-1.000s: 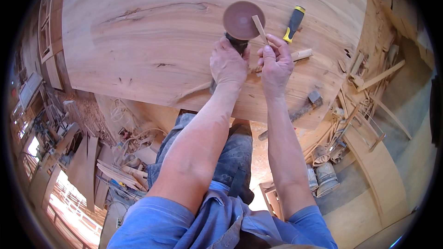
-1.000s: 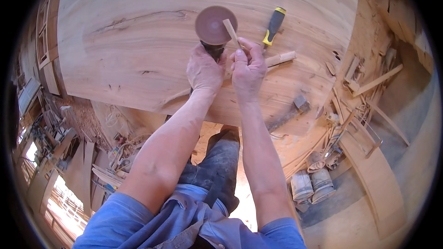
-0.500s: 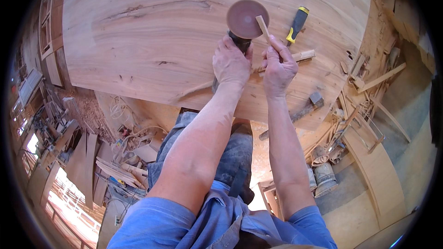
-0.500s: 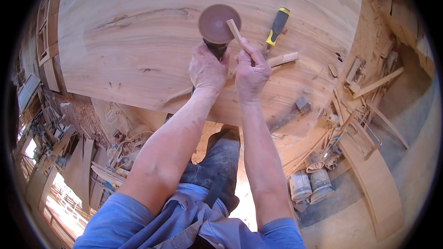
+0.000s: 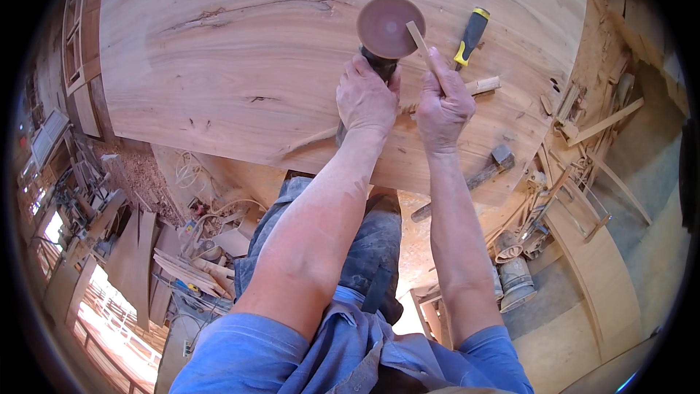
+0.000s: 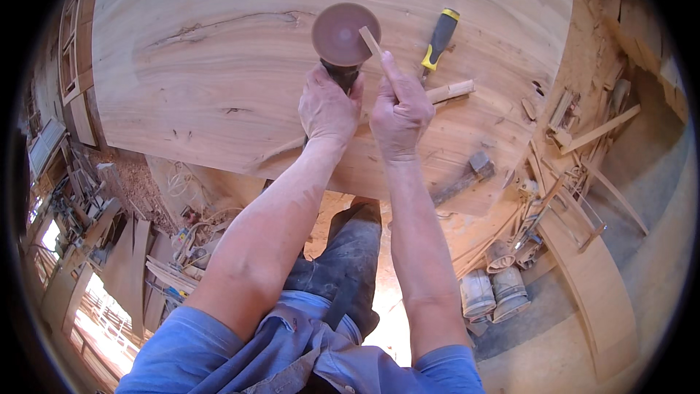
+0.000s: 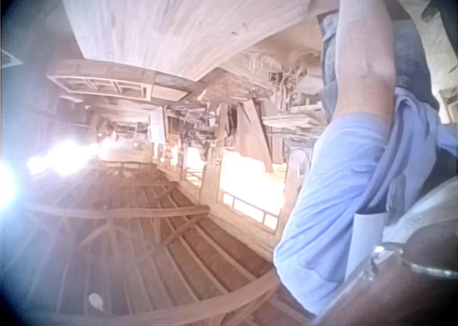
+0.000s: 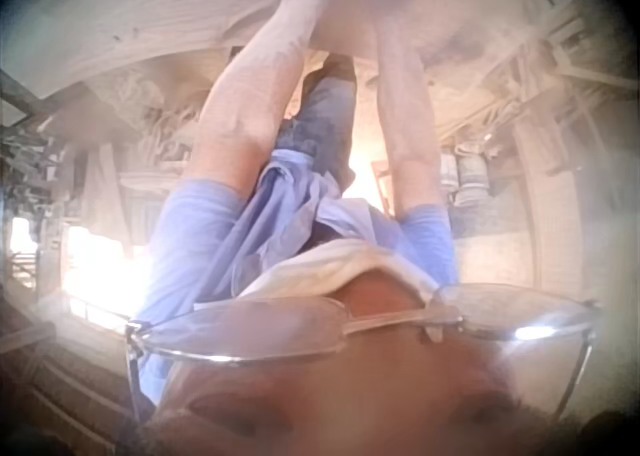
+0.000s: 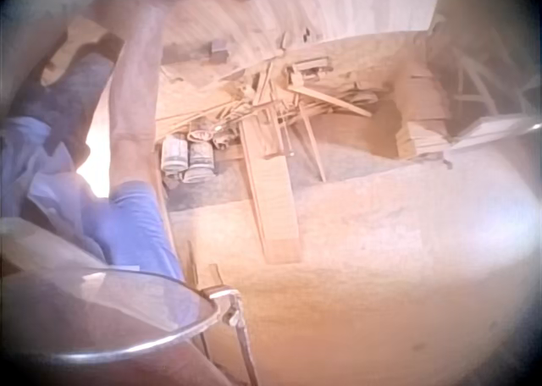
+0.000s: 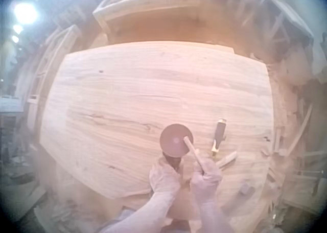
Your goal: The person repairs a large wooden board by inserting small wooden plugs into holes. They use a hammer to tap the plugs flush with the surface and a chisel to remove excess material. An angle grinder is also used to smooth the surface of the plugs.
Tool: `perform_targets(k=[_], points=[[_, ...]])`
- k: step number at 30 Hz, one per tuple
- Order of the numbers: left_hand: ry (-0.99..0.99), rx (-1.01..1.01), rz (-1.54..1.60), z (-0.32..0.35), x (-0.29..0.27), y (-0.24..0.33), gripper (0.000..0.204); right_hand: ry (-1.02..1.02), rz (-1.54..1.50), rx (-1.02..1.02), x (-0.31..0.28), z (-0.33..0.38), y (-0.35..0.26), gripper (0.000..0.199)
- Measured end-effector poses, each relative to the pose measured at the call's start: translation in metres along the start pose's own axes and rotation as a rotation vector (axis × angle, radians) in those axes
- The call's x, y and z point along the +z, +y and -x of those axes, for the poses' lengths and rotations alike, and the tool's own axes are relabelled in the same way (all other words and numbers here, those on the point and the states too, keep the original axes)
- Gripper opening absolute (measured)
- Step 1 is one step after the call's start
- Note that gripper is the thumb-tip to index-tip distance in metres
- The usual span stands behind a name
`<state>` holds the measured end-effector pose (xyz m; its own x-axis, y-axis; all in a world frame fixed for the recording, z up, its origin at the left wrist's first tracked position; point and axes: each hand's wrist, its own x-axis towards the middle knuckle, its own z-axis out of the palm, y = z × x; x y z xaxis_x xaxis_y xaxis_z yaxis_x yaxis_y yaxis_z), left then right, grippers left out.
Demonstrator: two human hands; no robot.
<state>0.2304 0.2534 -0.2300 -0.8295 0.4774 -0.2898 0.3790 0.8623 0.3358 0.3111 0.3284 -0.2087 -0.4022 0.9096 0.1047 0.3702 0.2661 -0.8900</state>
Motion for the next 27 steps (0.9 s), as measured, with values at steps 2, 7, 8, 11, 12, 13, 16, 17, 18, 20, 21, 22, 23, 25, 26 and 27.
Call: perform_targets(k=[2, 7, 8, 11, 12, 13, 16, 17, 18, 20, 21, 22, 23, 25, 26, 27], points=[[-0.004, -0.005, -0.005, 0.000, -0.001, -0.001, 0.067, -0.011, 0.034, -0.039, -0.001, -0.003, -0.005, 0.044], [-0.006, -0.004, 0.003, -0.001, 0.001, -0.001, 0.068, -0.042, 0.134, -0.188, 0.000, -0.012, 0.000, 0.045], [-0.011, -0.007, 0.004, 0.000, 0.001, 0.001, 0.068, -0.045, 0.129, -0.221, 0.001, -0.013, 0.002, 0.045], [-0.006, -0.012, 0.002, -0.001, 0.001, 0.000, 0.068, -0.056, 0.164, -0.207, 0.000, -0.014, -0.001, 0.045], [-0.001, -0.008, -0.001, -0.001, 0.001, 0.000, 0.068, -0.062, 0.175, -0.217, 0.000, -0.013, -0.002, 0.046], [0.005, -0.004, -0.003, 0.000, 0.002, -0.001, 0.068, -0.067, 0.187, -0.227, 0.000, -0.012, -0.002, 0.046], [-0.002, -0.005, 0.007, 0.000, 0.002, -0.003, 0.069, -0.073, 0.216, -0.242, -0.002, -0.013, 0.000, 0.047], [0.006, -0.002, 0.005, -0.001, 0.002, -0.002, 0.069, -0.073, 0.224, -0.245, -0.003, -0.014, 0.000, 0.048], [0.010, 0.000, 0.002, -0.002, 0.003, -0.002, 0.069, -0.078, 0.218, -0.247, -0.003, -0.013, 0.001, 0.048], [0.011, 0.003, 0.002, -0.001, 0.003, -0.002, 0.069, -0.090, 0.207, -0.250, -0.002, -0.013, 0.003, 0.048], [0.007, 0.003, 0.003, -0.001, 0.003, -0.003, 0.069, -0.091, 0.203, -0.243, -0.002, -0.013, 0.002, 0.048], [0.004, 0.003, 0.003, -0.001, 0.002, -0.003, 0.069, -0.092, 0.199, -0.237, -0.002, -0.013, 0.001, 0.047], [0.005, 0.000, 0.002, -0.001, 0.002, -0.002, 0.069, -0.094, 0.195, -0.230, -0.002, -0.013, 0.000, 0.047], [0.008, -0.006, 0.000, -0.001, 0.002, -0.001, 0.068, -0.084, 0.154, -0.220, -0.001, -0.011, 0.002, 0.043], [0.003, -0.009, 0.001, -0.001, 0.002, -0.001, 0.068, -0.079, 0.134, -0.214, -0.001, -0.010, 0.003, 0.042], [-0.003, -0.013, 0.001, -0.002, 0.001, -0.001, 0.068, -0.092, 0.065, -0.116, -0.001, -0.008, 0.004, 0.040]])
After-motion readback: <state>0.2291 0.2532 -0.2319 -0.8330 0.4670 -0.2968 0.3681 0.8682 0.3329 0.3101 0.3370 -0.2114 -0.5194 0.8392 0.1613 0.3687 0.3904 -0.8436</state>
